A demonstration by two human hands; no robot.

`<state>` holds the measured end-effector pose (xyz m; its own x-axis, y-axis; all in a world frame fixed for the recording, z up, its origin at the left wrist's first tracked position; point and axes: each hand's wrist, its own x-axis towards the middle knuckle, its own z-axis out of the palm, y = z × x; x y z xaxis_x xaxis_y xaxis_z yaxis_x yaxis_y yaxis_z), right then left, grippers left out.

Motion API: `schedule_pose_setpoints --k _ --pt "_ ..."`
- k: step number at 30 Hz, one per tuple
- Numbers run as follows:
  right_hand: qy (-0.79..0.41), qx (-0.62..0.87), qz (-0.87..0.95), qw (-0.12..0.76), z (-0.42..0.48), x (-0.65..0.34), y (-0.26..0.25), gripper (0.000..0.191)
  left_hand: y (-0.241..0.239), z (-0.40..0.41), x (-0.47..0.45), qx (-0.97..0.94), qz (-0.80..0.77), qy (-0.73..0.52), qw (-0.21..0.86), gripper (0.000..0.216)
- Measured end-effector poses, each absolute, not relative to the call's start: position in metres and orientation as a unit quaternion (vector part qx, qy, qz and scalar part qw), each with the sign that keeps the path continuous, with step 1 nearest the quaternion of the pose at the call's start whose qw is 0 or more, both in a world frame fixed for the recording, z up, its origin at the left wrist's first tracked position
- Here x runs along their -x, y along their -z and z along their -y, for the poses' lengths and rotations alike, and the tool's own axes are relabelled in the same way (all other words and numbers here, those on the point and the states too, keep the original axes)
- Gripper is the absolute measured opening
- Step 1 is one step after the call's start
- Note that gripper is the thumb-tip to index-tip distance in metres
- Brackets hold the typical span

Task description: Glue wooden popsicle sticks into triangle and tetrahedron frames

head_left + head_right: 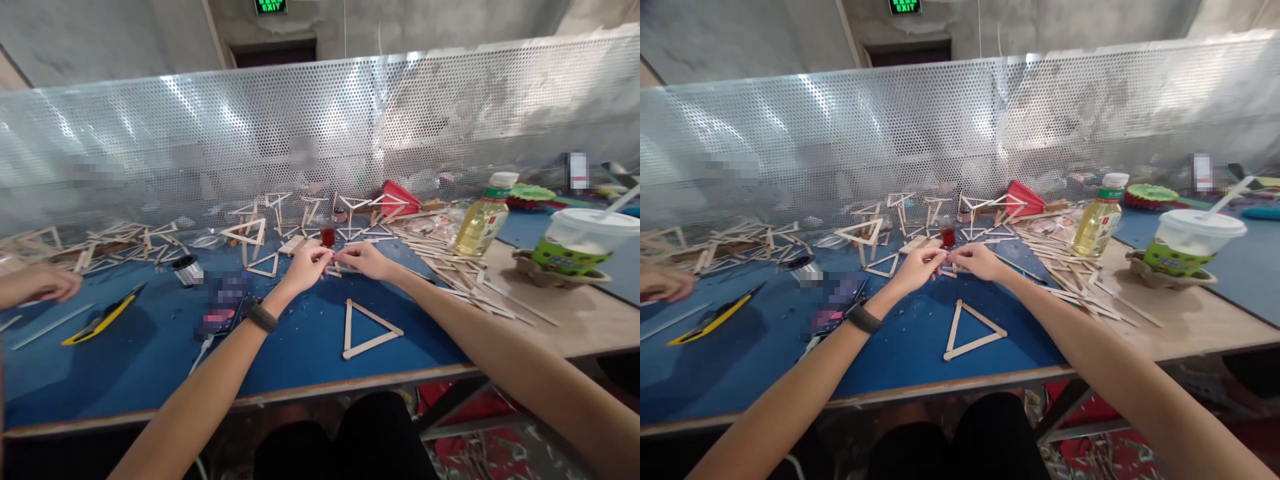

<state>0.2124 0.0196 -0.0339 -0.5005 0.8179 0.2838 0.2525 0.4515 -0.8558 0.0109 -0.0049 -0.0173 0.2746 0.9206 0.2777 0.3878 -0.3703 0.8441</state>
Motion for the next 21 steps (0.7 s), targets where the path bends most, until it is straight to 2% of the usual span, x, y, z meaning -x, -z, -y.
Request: schedule_pose_setpoints --k 7,10,14,21 --pt "-0.499 0.363 0.665 0.420 -0.020 -0.205 0.036 0.043 0.016 0.008 -0.016 -0.702 -0.476 -0.372 0.376 0.017" --pt "-0.505 0.377 0.637 0.445 -0.018 -0.199 0.039 0.043 0.016 0.008 -0.018 -0.683 -0.485 -0.369 0.401 0.019" --pt "-0.436 0.390 0.665 0.464 -0.017 -0.195 0.042 0.041 0.020 0.006 -0.019 -0.669 -0.492 -0.362 0.423 0.025" --pt "-0.241 0.362 0.780 0.449 -0.012 -0.197 0.040 0.032 0.023 0.001 -0.013 -0.664 -0.501 -0.343 0.437 0.028"
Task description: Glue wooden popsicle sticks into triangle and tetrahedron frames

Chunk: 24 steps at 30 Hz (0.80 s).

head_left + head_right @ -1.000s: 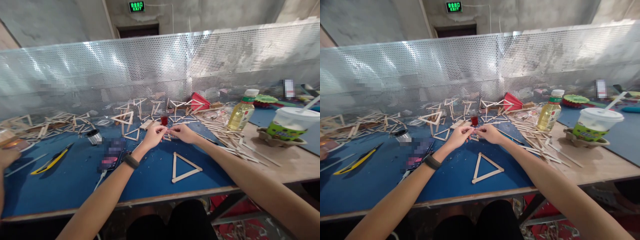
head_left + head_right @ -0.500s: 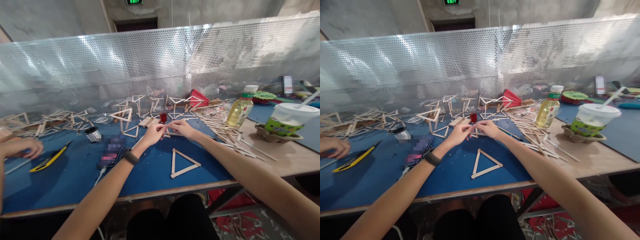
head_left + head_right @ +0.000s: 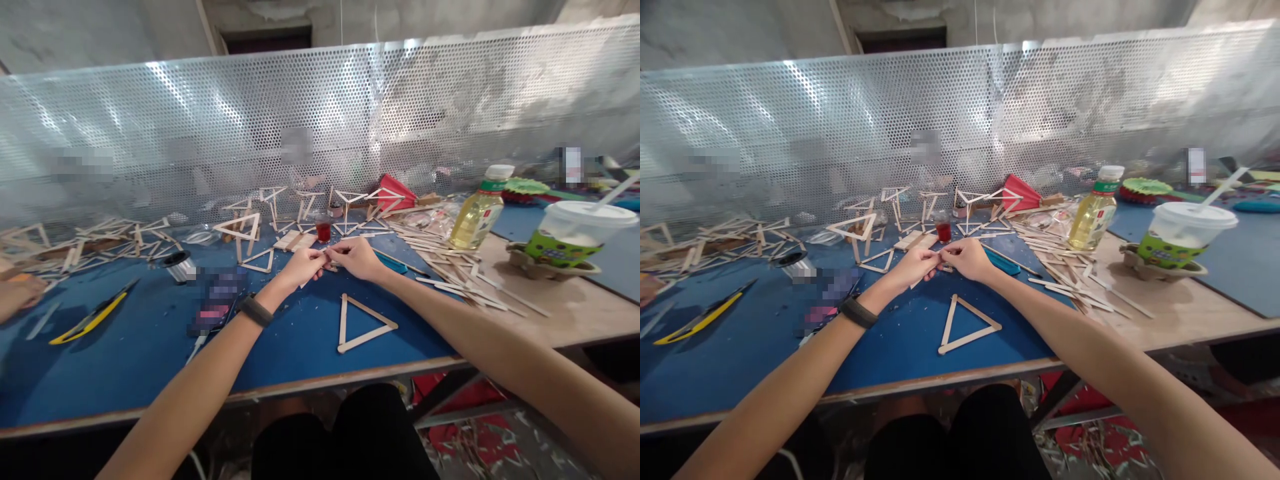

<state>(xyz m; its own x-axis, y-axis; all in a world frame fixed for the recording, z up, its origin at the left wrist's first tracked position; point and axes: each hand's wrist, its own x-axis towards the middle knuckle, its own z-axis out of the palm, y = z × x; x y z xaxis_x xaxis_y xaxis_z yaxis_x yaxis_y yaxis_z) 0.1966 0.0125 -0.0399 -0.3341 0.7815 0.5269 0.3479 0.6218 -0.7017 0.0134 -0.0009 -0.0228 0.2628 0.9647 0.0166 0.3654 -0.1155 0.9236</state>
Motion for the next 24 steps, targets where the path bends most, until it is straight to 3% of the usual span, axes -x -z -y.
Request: schedule_pose_setpoints --k 10,17,21,24 --pt "-0.088 0.369 0.840 0.388 -0.014 -0.201 0.035 0.033 0.010 0.009 -0.006 -0.696 -0.497 -0.311 0.414 0.031" --pt "-0.117 0.387 0.803 0.437 -0.025 -0.215 0.037 0.024 0.009 0.002 -0.001 -0.692 -0.486 -0.355 0.399 0.026" --pt "-0.128 0.320 0.829 0.440 -0.028 -0.210 0.046 0.065 0.009 0.001 -0.003 -0.681 -0.468 -0.353 0.439 0.013" --pt "-0.197 0.307 0.838 0.406 -0.026 -0.201 0.052 0.071 0.008 0.003 -0.005 -0.675 -0.462 -0.341 0.463 0.010"
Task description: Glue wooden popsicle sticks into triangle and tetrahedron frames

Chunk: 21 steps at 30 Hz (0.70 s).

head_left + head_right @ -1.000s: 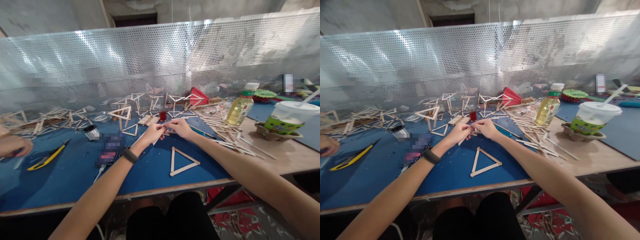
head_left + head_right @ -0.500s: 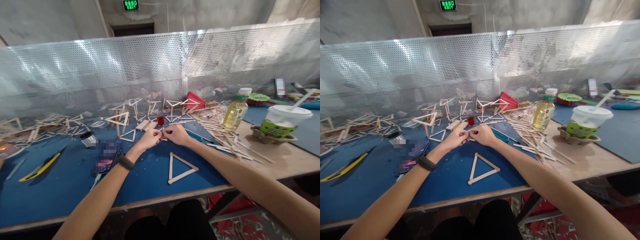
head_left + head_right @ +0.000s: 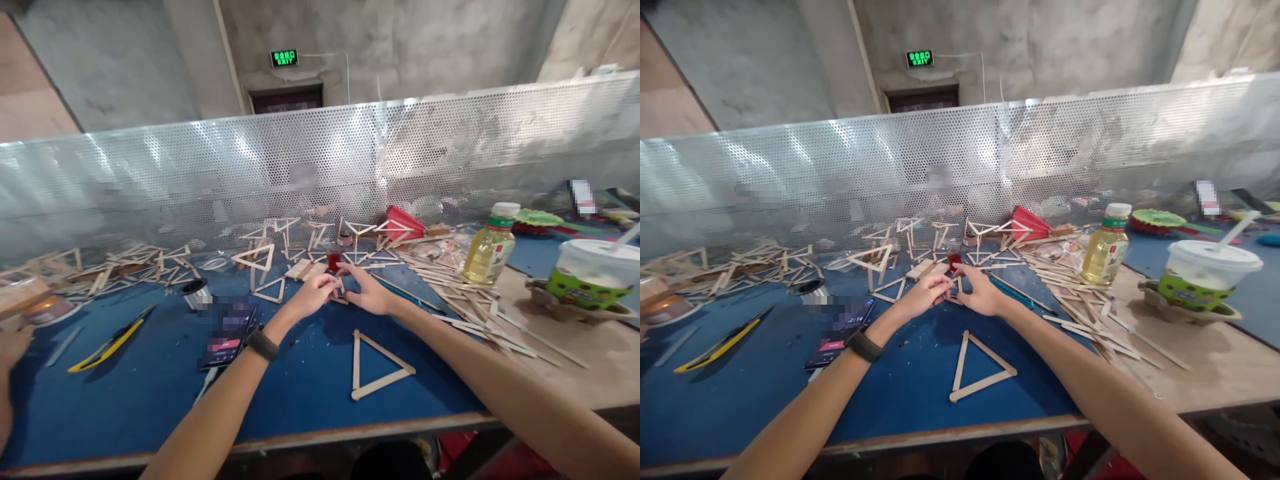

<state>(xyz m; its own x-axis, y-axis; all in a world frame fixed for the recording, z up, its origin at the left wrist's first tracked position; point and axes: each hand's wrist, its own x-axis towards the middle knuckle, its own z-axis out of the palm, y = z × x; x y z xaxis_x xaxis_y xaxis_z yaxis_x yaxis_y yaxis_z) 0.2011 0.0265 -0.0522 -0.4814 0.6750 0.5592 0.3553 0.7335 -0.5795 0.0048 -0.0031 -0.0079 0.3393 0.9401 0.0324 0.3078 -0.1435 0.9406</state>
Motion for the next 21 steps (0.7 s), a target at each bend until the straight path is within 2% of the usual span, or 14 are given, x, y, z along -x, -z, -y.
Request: schedule_pose_setpoints --k 3,5,8,11,14,18,21 --pt "-0.262 0.314 0.835 0.369 -0.022 -0.193 0.052 0.061 0.010 0.003 -0.003 -0.693 -0.455 -0.329 0.452 0.018" --pt "-0.281 0.315 0.832 0.359 -0.019 -0.190 0.049 0.045 0.014 0.002 0.000 -0.723 -0.448 -0.326 0.414 0.025" --pt "-0.283 0.310 0.839 0.347 -0.015 -0.189 0.044 0.019 0.017 0.000 0.003 -0.763 -0.444 -0.312 0.350 0.033" --pt "-0.280 0.296 0.850 0.335 -0.013 -0.189 0.042 0.009 0.016 0.002 0.005 -0.786 -0.446 -0.294 0.310 0.036" --pt "-0.308 0.295 0.841 0.332 -0.015 -0.191 0.042 0.021 0.012 0.004 0.007 -0.796 -0.454 -0.299 0.267 0.036" --pt "-0.384 0.292 0.775 0.408 -0.025 -0.190 0.043 0.042 0.011 0.006 0.009 -0.803 -0.467 -0.297 0.222 0.034" --pt "-0.412 0.283 0.746 0.440 -0.031 -0.187 0.043 0.051 0.013 0.008 0.004 -0.812 -0.451 -0.296 0.224 0.032"
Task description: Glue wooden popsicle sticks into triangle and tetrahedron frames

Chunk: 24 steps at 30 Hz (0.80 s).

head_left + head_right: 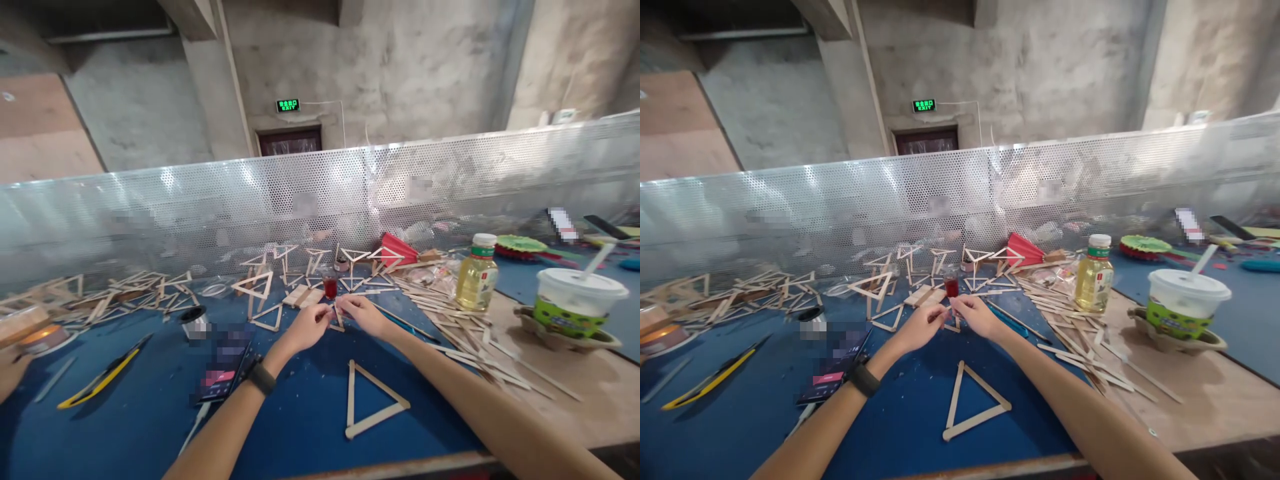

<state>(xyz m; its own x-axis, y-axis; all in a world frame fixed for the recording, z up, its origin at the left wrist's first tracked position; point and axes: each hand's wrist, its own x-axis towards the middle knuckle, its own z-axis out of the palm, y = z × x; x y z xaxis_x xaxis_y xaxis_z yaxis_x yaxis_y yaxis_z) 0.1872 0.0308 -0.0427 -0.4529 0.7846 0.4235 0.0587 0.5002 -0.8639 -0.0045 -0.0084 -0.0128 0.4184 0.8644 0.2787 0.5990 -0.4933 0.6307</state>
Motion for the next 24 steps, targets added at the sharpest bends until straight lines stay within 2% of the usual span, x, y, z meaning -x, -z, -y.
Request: schedule_pose_setpoints --k 2,5,9,12,18,24 --pt "-0.404 0.291 0.744 0.445 -0.031 -0.186 0.042 0.053 0.014 0.011 0.000 -0.819 -0.440 -0.299 0.215 0.031" --pt "-0.318 0.316 0.775 0.445 -0.026 -0.188 0.038 0.048 0.016 0.013 -0.005 -0.817 -0.450 -0.308 0.187 0.030" --pt "-0.154 0.345 0.844 0.381 -0.016 -0.194 0.032 0.039 0.017 0.010 -0.001 -0.815 -0.457 -0.323 0.148 0.032" --pt "-0.082 0.364 0.861 0.345 -0.012 -0.199 0.027 0.027 0.016 0.007 0.005 -0.817 -0.454 -0.326 0.140 0.031" --pt "-0.023 0.318 0.887 0.333 -0.016 -0.209 0.025 0.024 0.008 0.013 0.008 -0.841 -0.440 -0.283 0.141 0.031" --pt "-0.015 0.312 0.892 0.328 -0.019 -0.213 0.025 0.025 0.002 0.016 0.008 -0.837 -0.442 -0.270 0.177 0.033"
